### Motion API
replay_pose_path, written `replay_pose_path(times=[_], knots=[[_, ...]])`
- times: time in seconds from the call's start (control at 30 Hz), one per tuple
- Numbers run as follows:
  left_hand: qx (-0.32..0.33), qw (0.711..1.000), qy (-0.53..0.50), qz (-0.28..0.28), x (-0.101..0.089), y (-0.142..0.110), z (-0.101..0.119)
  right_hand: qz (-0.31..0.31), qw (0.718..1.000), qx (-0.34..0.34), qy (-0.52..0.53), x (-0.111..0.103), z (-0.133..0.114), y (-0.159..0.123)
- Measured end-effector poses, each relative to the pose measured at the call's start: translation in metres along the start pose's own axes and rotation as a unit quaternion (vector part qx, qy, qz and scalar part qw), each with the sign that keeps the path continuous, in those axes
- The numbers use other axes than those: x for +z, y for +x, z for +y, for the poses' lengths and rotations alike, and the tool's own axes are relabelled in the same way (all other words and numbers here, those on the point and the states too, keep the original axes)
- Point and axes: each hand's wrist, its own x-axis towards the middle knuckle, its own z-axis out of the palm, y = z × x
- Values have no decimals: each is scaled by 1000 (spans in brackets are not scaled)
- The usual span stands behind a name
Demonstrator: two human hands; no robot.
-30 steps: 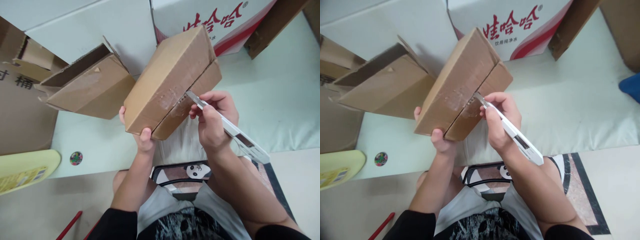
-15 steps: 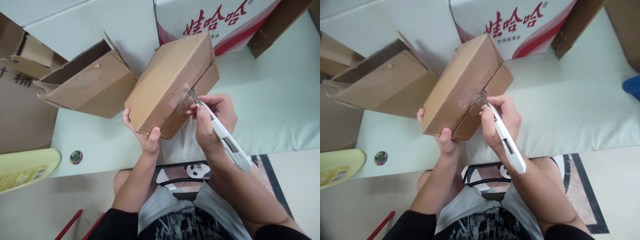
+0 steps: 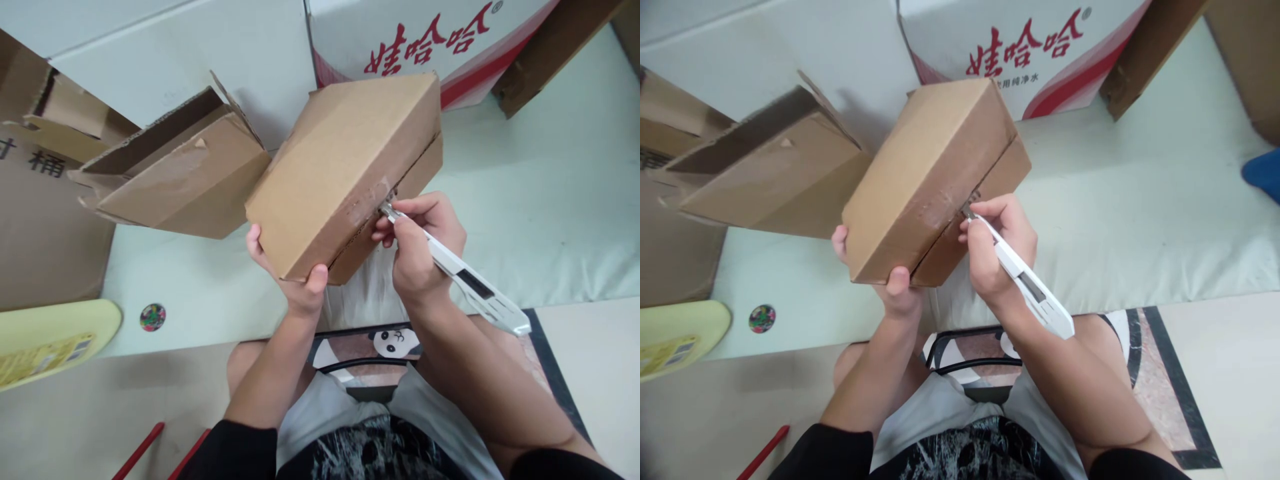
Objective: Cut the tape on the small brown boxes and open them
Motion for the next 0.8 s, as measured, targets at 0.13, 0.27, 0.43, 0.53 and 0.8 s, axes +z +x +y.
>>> replay_pose_path(times=[0.13, 0.27, 0.43, 0.53, 0.8], knots=[[-5, 1000, -20, -3, -2, 0, -1, -9, 998, 14, 54, -1, 0, -1], [0, 999, -36, -5, -2, 1, -5, -52, 994, 33, 89, -3, 4, -4], [-39, 998, -47, 1, 0, 8, -9, -128, 987, 51, 78, -4, 6, -8], [-60, 994, -94, 7, -2, 13, -9, -86, 992, 2, 94, -8, 4, 3], [-100, 987, -126, 12, -6, 21, -10, 124, 973, -189, -49, -30, 6, 40]])
